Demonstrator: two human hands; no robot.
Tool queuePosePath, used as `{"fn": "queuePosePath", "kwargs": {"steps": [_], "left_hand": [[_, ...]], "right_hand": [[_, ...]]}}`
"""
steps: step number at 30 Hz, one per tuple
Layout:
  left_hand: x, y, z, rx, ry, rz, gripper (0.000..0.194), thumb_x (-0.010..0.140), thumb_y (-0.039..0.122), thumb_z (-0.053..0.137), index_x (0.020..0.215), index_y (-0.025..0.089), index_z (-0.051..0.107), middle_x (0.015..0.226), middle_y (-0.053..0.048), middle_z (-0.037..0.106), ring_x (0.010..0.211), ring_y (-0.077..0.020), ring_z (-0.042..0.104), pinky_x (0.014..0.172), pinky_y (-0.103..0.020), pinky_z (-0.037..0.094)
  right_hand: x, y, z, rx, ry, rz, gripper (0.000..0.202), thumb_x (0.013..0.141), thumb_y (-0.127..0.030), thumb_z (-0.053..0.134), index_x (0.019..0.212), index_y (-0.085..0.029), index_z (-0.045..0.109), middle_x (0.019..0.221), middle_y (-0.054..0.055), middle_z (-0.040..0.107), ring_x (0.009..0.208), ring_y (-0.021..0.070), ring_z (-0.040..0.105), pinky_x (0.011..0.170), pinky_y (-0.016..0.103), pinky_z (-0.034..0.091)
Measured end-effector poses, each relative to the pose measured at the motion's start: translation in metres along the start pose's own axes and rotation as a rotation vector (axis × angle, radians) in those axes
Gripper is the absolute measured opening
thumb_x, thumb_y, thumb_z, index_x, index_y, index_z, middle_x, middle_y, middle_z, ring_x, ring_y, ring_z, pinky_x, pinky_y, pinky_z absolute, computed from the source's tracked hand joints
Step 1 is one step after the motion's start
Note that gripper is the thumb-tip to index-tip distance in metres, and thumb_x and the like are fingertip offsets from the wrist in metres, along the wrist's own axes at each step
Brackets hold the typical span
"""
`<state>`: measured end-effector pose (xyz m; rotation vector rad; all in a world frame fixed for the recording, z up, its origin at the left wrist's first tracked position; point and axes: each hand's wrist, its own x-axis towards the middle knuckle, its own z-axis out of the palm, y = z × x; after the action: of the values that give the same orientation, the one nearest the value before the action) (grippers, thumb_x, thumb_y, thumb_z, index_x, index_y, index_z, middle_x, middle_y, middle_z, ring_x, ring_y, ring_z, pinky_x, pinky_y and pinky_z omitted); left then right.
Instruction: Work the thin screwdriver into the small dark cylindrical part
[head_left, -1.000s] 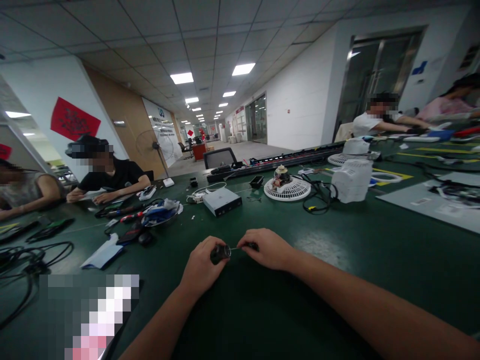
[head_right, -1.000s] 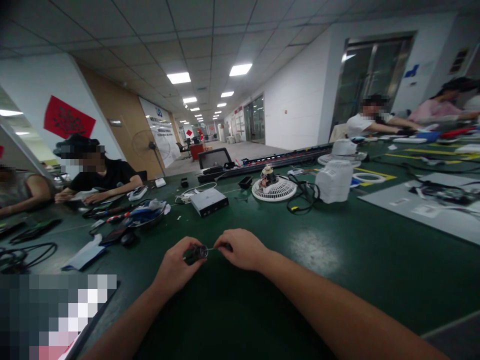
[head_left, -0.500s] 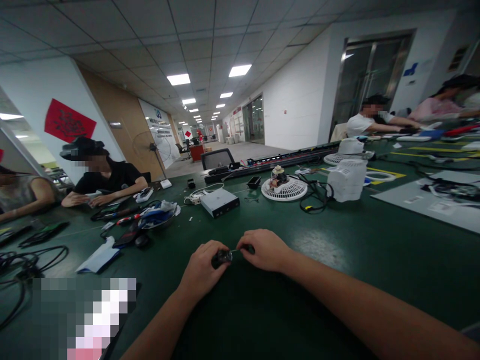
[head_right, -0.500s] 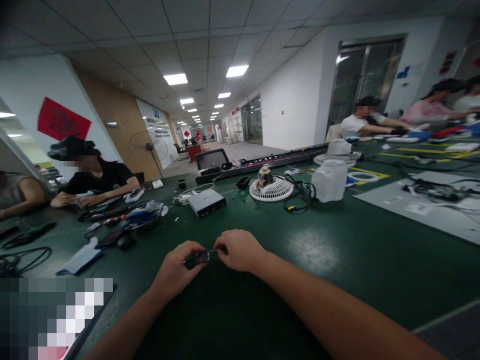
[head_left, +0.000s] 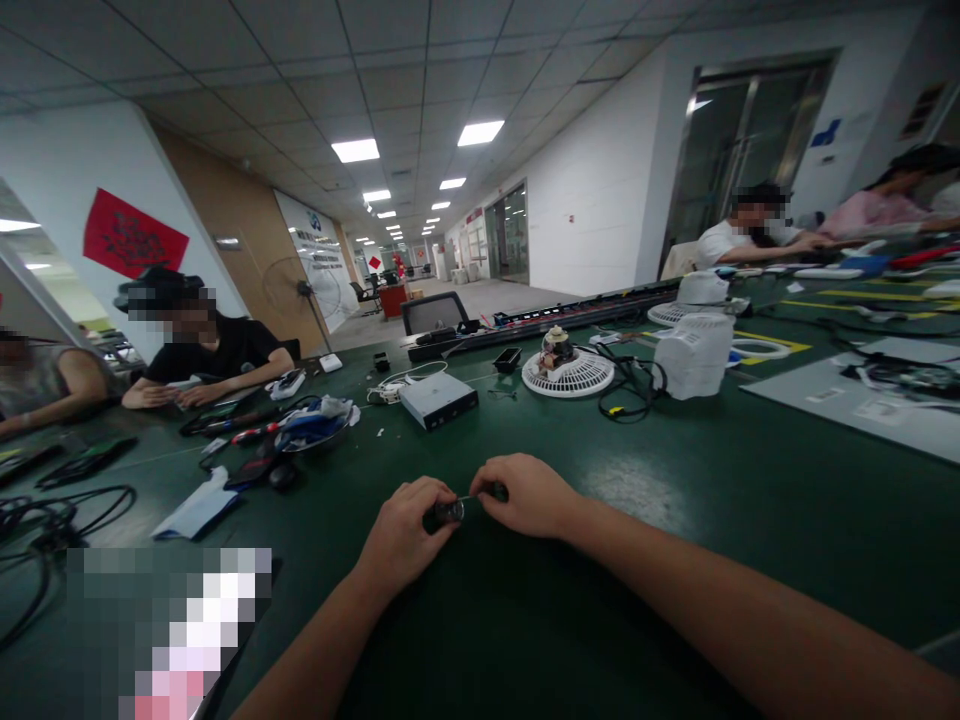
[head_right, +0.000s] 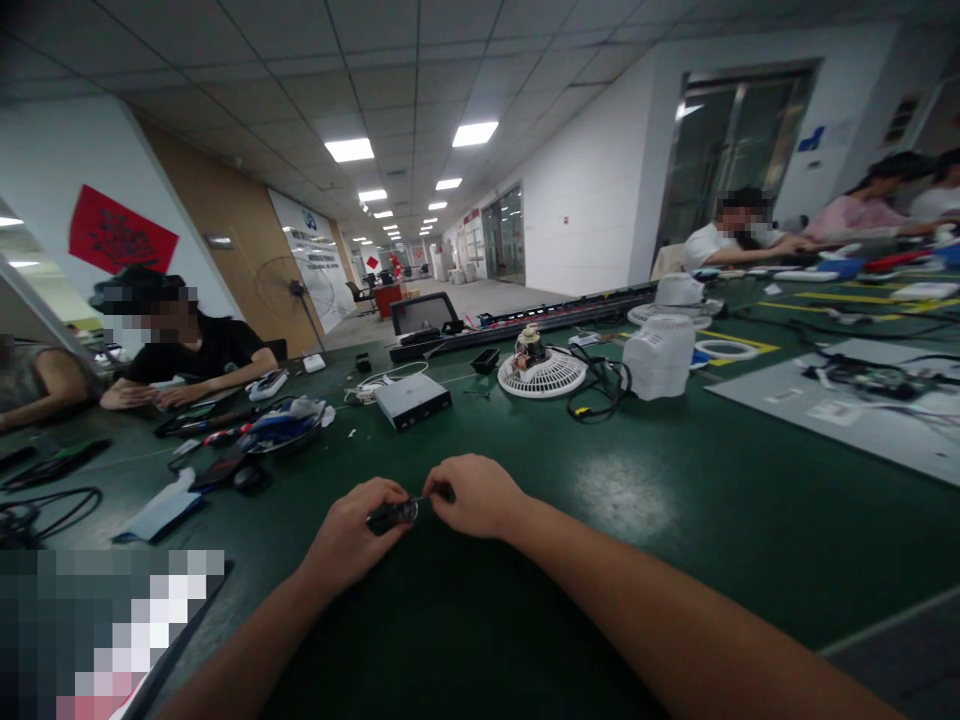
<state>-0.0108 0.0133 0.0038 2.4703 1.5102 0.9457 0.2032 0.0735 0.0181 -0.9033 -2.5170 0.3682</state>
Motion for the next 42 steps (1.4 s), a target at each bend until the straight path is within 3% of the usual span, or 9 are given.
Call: {"fn": "queuePosePath", "kwargs": {"steps": [5,9,13,18,24,30,36,39,42], "left_hand": [[0.000,0.000,0.000,0.005,-0.006,0.003,0.021,0.075,0.011,0.069,0.093,0.022,0.064,0.099,-0.003,0.067,0.090,-0.0207,0.063,0.080,-0.035,0.051],[0.000,0.000,0.000,0.007,-0.019,0.003,0.022,0.076,0.011,0.069,0.094,0.023,0.065,0.100,-0.003,0.067,0.093,-0.0209,0.063,0.082,-0.036,0.051],[0.000,0.000,0.000,0.005,-0.006,0.009,0.023,0.075,0.010,0.069,0.094,0.023,0.067,0.101,-0.003,0.068,0.093,-0.0208,0.064,0.082,-0.036,0.052],[-0.001,0.000,0.001,0.008,-0.030,0.021,0.023,0.077,0.014,0.069,0.098,0.024,0.068,0.104,-0.004,0.069,0.096,-0.0214,0.064,0.085,-0.037,0.051],[-0.001,0.000,0.001,0.043,-0.027,0.019,0.024,0.078,0.013,0.069,0.099,0.025,0.069,0.105,-0.003,0.069,0.097,-0.0218,0.063,0.085,-0.038,0.050],[0.001,0.005,0.000,0.079,-0.043,0.023,0.028,0.079,0.013,0.067,0.105,0.025,0.069,0.107,-0.004,0.070,0.097,-0.0224,0.063,0.085,-0.039,0.050],[0.001,0.001,0.002,0.139,-0.014,-0.057,0.036,0.083,0.015,0.064,0.118,0.024,0.065,0.115,-0.005,0.068,0.103,-0.0236,0.061,0.090,-0.041,0.049],[0.001,-0.004,0.004,0.154,0.017,-0.112,0.036,0.087,0.017,0.059,0.123,0.021,0.062,0.118,-0.007,0.067,0.105,-0.0239,0.061,0.092,-0.042,0.047],[0.001,-0.008,0.006,0.160,0.025,-0.164,0.037,0.090,0.020,0.054,0.127,0.020,0.058,0.121,-0.008,0.066,0.107,-0.0237,0.060,0.094,-0.041,0.046]], "right_hand": [[0.001,0.000,0.001,0.029,-0.068,-0.017,0.020,0.078,-0.021,0.059,0.091,-0.023,0.074,0.082,0.002,0.071,0.072,0.0165,0.063,0.064,0.025,0.042],[0.000,0.002,0.003,0.014,-0.004,0.021,0.022,0.079,-0.021,0.056,0.093,-0.023,0.073,0.086,0.002,0.072,0.076,0.0172,0.063,0.065,0.026,0.042],[0.000,0.003,0.005,0.040,-0.067,-0.012,0.020,0.078,-0.021,0.057,0.091,-0.024,0.073,0.082,0.001,0.072,0.072,0.0164,0.063,0.063,0.025,0.042],[0.001,0.001,0.006,0.014,-0.024,0.046,0.020,0.080,-0.022,0.056,0.091,-0.023,0.073,0.084,0.002,0.072,0.075,0.0175,0.064,0.065,0.026,0.042],[0.001,0.000,0.006,0.103,-0.077,0.029,0.021,0.079,-0.021,0.056,0.092,-0.024,0.072,0.085,0.001,0.072,0.073,0.0163,0.064,0.064,0.025,0.043],[0.000,-0.003,0.002,-0.087,-0.084,0.152,0.018,0.080,-0.027,0.055,0.087,-0.024,0.072,0.080,0.004,0.072,0.072,0.0205,0.064,0.059,0.028,0.039],[0.002,-0.003,0.003,-0.148,-0.016,0.348,0.024,0.085,-0.038,0.054,0.084,-0.022,0.071,0.079,0.007,0.071,0.069,0.0220,0.063,0.056,0.030,0.038],[0.002,-0.003,0.007,-0.015,-0.023,0.308,0.027,0.080,-0.047,0.062,0.092,-0.025,0.071,0.085,0.004,0.071,0.073,0.0201,0.064,0.057,0.028,0.039],[0.003,-0.003,0.011,0.027,-0.108,0.252,0.025,0.075,-0.046,0.070,0.091,-0.026,0.073,0.087,0.002,0.071,0.077,0.0193,0.064,0.059,0.027,0.040]]}}
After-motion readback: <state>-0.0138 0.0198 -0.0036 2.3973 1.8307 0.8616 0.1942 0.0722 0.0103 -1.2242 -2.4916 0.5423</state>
